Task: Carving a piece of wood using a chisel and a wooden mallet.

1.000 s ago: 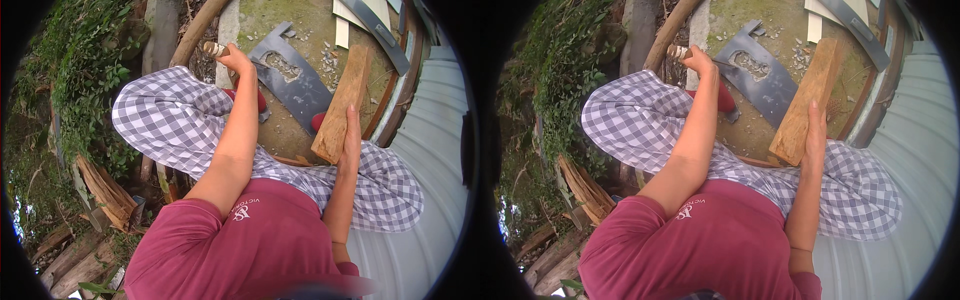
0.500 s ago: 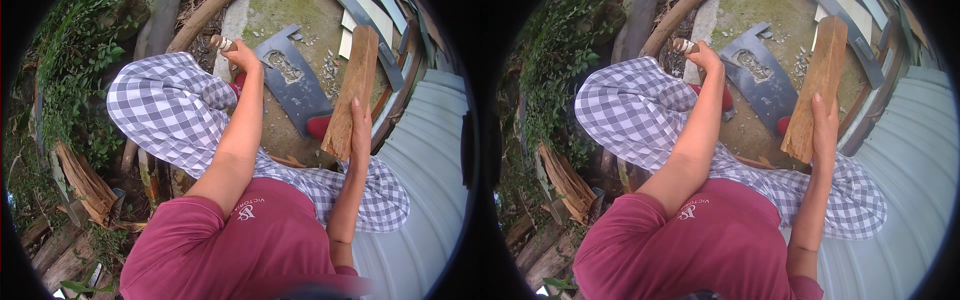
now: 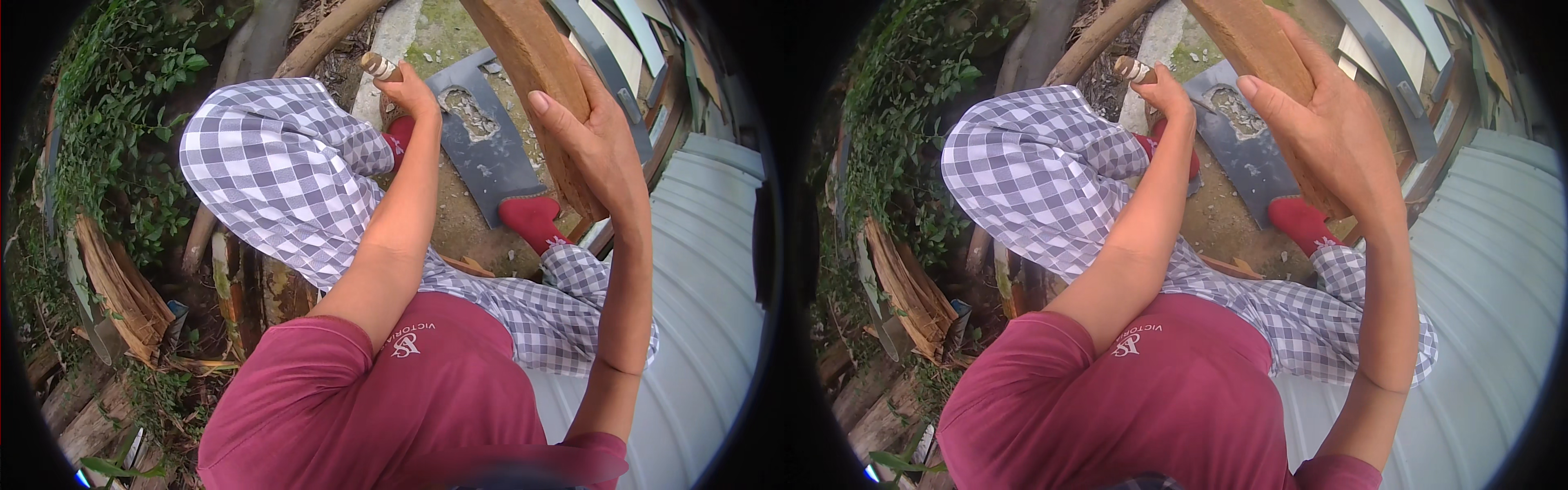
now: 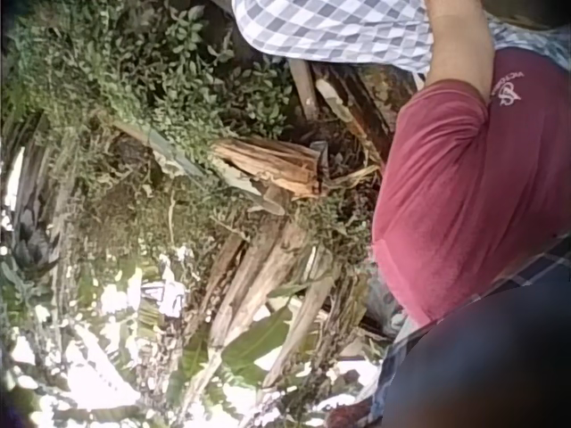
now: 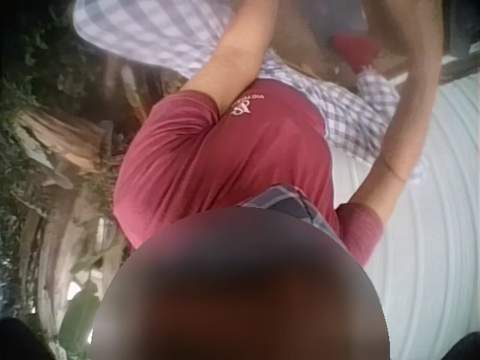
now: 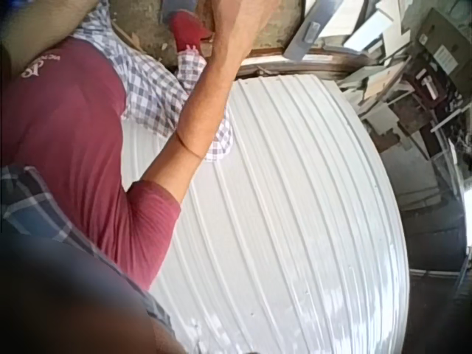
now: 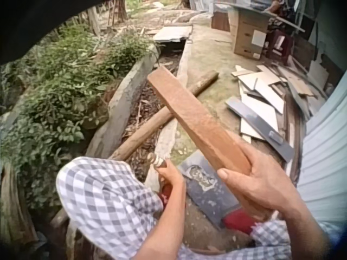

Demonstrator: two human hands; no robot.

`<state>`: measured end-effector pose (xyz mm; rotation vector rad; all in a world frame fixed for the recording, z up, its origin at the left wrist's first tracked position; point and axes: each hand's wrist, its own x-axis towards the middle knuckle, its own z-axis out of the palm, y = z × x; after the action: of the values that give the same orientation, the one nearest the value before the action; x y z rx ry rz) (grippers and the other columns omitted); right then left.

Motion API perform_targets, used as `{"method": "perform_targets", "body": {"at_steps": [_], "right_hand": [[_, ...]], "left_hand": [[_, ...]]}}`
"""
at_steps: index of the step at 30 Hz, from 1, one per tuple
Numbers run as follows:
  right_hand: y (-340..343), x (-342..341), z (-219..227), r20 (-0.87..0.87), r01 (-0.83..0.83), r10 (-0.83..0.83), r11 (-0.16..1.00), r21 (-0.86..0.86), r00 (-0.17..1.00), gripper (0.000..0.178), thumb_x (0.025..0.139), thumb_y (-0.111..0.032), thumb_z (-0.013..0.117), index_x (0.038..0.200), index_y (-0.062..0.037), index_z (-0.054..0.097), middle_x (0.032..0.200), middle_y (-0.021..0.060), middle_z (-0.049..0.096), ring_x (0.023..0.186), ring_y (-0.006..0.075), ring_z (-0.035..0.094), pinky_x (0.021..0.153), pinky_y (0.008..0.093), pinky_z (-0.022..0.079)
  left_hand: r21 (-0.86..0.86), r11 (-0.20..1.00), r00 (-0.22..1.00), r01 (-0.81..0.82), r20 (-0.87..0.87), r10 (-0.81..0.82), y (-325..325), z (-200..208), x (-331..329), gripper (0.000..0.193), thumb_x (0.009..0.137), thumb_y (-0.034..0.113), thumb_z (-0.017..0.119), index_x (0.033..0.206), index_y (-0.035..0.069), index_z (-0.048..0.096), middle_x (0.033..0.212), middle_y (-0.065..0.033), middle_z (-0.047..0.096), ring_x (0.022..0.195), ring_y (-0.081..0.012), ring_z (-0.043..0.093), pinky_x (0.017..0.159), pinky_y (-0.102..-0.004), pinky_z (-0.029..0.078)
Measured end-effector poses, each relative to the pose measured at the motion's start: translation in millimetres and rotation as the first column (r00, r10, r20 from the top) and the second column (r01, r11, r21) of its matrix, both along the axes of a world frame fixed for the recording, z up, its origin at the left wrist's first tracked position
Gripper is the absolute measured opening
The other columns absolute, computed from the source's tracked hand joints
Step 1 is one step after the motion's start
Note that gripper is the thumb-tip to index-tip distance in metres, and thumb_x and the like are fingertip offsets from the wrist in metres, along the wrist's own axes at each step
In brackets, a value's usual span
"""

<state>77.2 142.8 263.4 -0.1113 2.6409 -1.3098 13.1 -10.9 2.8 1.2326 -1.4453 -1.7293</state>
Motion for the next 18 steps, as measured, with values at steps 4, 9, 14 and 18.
{"method": "perform_targets", "body": {"at_steps": [4,9,14,18], "right_hand": [[-10.7,-1.8,10.6,-0.054,-0.044,0.047,0.997,0.056,0.997,0.077,0.075,-0.048,0.067,0.138,-0.0088,0.044,0.111,0.0185,0.060,0.097,0.0237,0.060,0.084,0.0349,0.047],[-27.8,-4.7,42.4,-0.128,-0.046,0.055,0.996,0.072,0.990,0.071,0.078,-0.046,0.064,0.135,-0.0091,0.047,0.098,0.0186,0.065,0.084,0.0232,0.064,0.074,0.0342,0.050],[15.6,-34.3,16.1,-0.478,-0.592,0.355,0.573,-0.567,0.803,0.083,0.077,-0.048,0.065,0.138,0.0016,0.038,0.109,0.0254,0.060,0.093,0.0267,0.063,0.082,0.0370,0.050],[-55.0,1.1,92.2,-0.111,-0.140,0.182,0.940,0.310,0.977,0.082,0.077,-0.047,0.065,0.138,0.0003,0.038,0.104,0.0236,0.061,0.088,0.0268,0.064,0.077,0.0373,0.051]], "left_hand": [[-0.063,0.998,0.999,0.027,0.040,-0.024,-3.1,-5.8,-1.0,0.058,0.082,0.019,0.061,0.128,-0.005,0.035,0.116,-0.0257,0.051,0.104,-0.0372,0.054,0.092,-0.0438,0.040],[-0.104,0.994,0.997,0.044,0.062,-0.038,-0.4,-4.0,2.2,0.057,0.082,0.019,0.061,0.127,-0.006,0.035,0.115,-0.0267,0.052,0.103,-0.0387,0.054,0.091,-0.0444,0.041],[-0.099,0.993,0.997,0.059,0.050,-0.054,5.3,5.3,2.4,0.058,0.082,0.019,0.062,0.127,-0.006,0.035,0.115,-0.0279,0.052,0.102,-0.0397,0.054,0.090,-0.0448,0.041],[-0.123,0.987,0.994,0.105,0.050,-0.099,9.6,2.6,2.9,0.058,0.081,0.018,0.063,0.126,-0.007,0.036,0.113,-0.0282,0.052,0.101,-0.0401,0.054,0.090,-0.0451,0.041]]}}
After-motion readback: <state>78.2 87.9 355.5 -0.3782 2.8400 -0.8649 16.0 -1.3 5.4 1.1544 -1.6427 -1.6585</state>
